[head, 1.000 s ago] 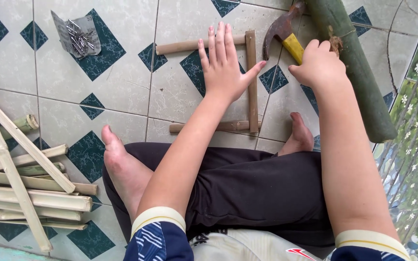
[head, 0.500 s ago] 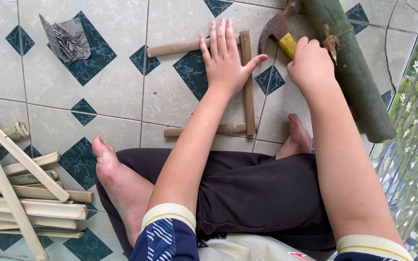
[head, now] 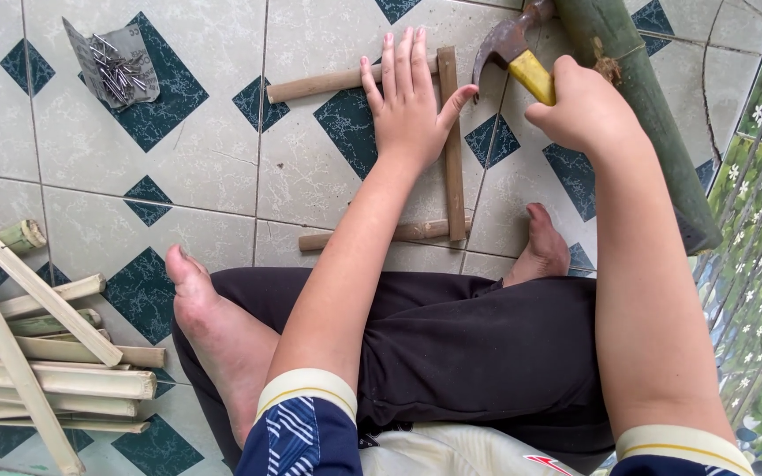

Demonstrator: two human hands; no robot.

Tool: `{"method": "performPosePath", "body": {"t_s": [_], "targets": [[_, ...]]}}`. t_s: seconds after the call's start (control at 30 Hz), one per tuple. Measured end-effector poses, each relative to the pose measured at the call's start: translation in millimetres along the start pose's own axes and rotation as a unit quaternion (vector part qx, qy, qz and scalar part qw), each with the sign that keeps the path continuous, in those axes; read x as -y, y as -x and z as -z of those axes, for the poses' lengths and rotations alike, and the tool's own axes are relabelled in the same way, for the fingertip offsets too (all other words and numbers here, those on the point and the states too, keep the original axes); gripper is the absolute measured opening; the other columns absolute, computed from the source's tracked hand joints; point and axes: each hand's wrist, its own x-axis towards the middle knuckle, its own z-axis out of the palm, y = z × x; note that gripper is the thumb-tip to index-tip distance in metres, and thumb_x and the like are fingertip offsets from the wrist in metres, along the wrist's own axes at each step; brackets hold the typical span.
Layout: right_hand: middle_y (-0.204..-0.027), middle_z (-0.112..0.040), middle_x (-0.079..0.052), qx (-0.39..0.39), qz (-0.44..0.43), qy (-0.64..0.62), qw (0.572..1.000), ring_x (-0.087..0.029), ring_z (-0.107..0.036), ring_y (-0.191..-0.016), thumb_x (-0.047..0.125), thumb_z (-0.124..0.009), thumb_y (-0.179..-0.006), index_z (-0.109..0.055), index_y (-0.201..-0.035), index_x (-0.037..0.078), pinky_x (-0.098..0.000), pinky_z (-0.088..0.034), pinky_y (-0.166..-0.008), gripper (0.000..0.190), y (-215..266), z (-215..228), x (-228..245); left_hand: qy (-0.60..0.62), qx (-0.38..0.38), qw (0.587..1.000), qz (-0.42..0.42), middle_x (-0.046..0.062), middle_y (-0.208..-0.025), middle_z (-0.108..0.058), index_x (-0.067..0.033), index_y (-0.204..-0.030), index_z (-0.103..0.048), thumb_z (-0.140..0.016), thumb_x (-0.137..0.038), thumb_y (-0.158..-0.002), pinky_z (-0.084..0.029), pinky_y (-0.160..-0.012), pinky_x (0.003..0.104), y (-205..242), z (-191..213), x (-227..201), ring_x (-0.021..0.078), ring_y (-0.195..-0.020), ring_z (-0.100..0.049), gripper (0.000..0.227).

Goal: Assembling a bamboo structure by aligning pieces and hammering nails into the joints.

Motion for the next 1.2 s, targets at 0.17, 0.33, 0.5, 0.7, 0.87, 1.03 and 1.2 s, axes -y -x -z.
{"method": "performPosePath", "body": {"t_s": [0.17,0.33,0.5,0.7,0.87,1.03,1.2], "targets": [[-0.083,-0.053,-0.014,-0.056,0.015,-0.032,0.998,-0.027,-0.048,-0.065,0.022,-0.052,-0.085,-0.048,-0.099,0.005,-0.0401,-0.039,-0.054,0.022,4.5,3.5,1.3,0.112,-0.06,0.992,0.011,0.004,-0.14,-0.036,-0.0113,-0.134,-0.031,-0.023,-0.062,-0.084,-0.009,-0.111,0.049,1.2,-4.8,0.6,0.0235,-0.134,-0.024,0.072],[-0.074,-0.047,-0.008,-0.079,0.023,-0.12,0.989,-0.021,-0.044,-0.059,0.029,-0.05,-0.092,-0.047,-0.089,0.007,-0.0374,-0.034,-0.048,0.022,11.1,9.1,2.7,0.138,-0.118,0.983,-0.029,0.002,-0.127,-0.047,-0.0155,-0.123,-0.045,-0.04,-0.045,-0.089,-0.011,-0.108,0.052,-5.9,-8.5,6.0,0.0235,-0.126,-0.035,0.045],[-0.067,-0.037,0.0,-0.089,0.041,-0.236,0.967,-0.012,-0.039,-0.055,0.031,-0.05,-0.098,-0.036,-0.076,0.013,-0.0299,-0.033,-0.05,0.032,26.8,13.8,13.5,0.241,-0.15,0.957,-0.065,-0.001,-0.111,-0.055,-0.0159,-0.107,-0.054,-0.051,-0.033,-0.086,-0.018,-0.105,0.051,-13.9,0.2,13.3,0.0183,-0.107,-0.053,0.028],[-0.065,-0.04,0.0,-0.134,0.107,-0.239,0.956,-0.013,-0.047,-0.051,0.028,-0.049,-0.1,-0.038,-0.076,0.011,-0.0292,-0.035,-0.047,0.032,41.5,9.5,13.7,0.289,-0.127,0.942,-0.109,-0.008,-0.101,-0.061,-0.0212,-0.096,-0.057,-0.057,-0.027,-0.086,-0.013,-0.102,0.048,-16.1,3.4,17.7,0.0177,-0.109,-0.053,0.012],[-0.064,-0.036,0.001,-0.156,0.12,-0.22,0.955,-0.011,-0.042,-0.055,0.025,-0.052,-0.101,-0.035,-0.074,0.011,-0.0287,-0.03,-0.049,0.034,49.8,4.5,9.8,0.288,-0.152,0.94,-0.105,-0.009,-0.096,-0.059,-0.0228,-0.085,-0.06,-0.059,-0.024,-0.084,-0.012,-0.1,0.048,-18.5,0.3,17.1,0.0154,-0.103,-0.053,0.002],[-0.061,-0.042,0.0,-0.165,0.115,-0.219,0.955,-0.011,-0.047,-0.051,0.026,-0.053,-0.103,-0.034,-0.075,0.011,-0.0279,-0.031,-0.048,0.037,54.9,2.8,13.2,0.291,-0.171,0.936,-0.099,-0.01,-0.092,-0.06,-0.0215,-0.078,-0.062,-0.059,-0.021,-0.082,-0.015,-0.098,0.048,-20.0,-0.7,15.9,0.013,-0.096,-0.053,0.004],[-0.061,-0.042,0.001,-0.169,0.118,-0.202,0.958,-0.011,-0.045,-0.052,0.023,-0.054,-0.103,-0.035,-0.075,0.011,-0.0285,-0.031,-0.05,0.036,52.7,-2.4,10.4,0.307,-0.183,0.929,-0.097,-0.01,-0.088,-0.06,-0.0202,-0.073,-0.061,-0.061,-0.021,-0.081,-0.015,-0.098,0.05,-22.2,-1.0,15.3,0.0132,-0.09,-0.053,0.008]]}}
